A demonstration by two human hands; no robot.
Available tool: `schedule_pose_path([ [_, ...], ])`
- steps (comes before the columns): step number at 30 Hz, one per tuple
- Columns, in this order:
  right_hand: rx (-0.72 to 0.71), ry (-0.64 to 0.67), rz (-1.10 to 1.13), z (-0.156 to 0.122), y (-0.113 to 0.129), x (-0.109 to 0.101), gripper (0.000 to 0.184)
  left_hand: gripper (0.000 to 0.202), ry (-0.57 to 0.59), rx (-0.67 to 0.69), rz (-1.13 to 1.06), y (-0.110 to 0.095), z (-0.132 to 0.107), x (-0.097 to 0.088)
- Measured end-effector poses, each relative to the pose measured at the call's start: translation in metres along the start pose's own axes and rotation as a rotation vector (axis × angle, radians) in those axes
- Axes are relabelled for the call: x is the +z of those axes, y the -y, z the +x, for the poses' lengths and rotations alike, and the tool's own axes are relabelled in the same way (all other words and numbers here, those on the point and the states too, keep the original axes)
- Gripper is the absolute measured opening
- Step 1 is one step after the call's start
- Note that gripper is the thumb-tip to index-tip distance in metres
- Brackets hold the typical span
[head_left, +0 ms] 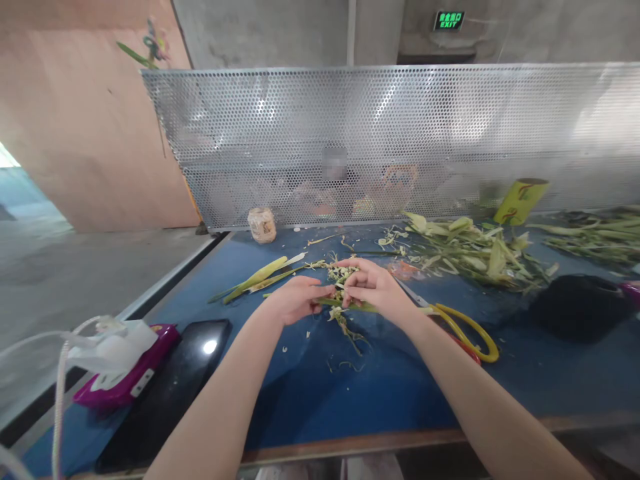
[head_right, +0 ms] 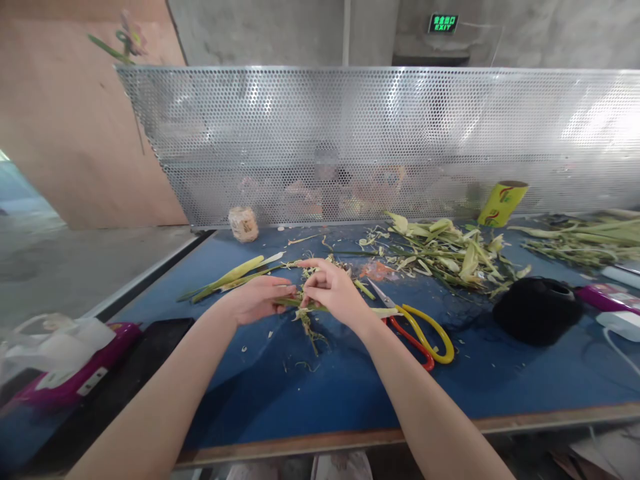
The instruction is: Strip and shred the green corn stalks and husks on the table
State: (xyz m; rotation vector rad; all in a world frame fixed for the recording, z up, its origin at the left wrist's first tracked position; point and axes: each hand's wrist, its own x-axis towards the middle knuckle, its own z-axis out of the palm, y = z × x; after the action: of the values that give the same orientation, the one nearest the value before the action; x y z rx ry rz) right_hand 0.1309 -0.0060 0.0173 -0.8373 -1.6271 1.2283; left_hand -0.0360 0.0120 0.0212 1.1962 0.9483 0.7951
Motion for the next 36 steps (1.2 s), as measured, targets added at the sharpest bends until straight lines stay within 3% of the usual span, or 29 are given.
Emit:
schedule_pose_path([
  [3,-0.019,0.047,-0.036,-0.003,0.006,-0.003,0.039,0.014,0.201,-0.137,-0.129,-0.003,0.000,-0.003],
  [7,-0.050,0.099,-0.031,-0.006,0.011,-0.010,0.039,0.019,0.212,-0.089,-0.236,0.001,0.004,0.000],
  [12,-0.081,0.130,0.115,-0.007,0.016,-0.021,0.041,0.029,0.252,0.079,-0.404,0.007,0.006,0.012],
  [18,-0.074,0.151,0.225,-0.007,0.018,-0.027,0.024,0.044,0.316,0.144,-0.420,0.007,0.002,0.021],
  [26,-0.112,0.278,0.326,-0.012,0.024,-0.031,0.011,0.045,0.431,0.075,-0.520,0.006,-0.005,0.029],
  [36,-0.132,0.357,0.282,-0.012,0.022,-0.042,0.010,0.048,0.487,-0.021,-0.500,0.007,-0.010,0.027],
])
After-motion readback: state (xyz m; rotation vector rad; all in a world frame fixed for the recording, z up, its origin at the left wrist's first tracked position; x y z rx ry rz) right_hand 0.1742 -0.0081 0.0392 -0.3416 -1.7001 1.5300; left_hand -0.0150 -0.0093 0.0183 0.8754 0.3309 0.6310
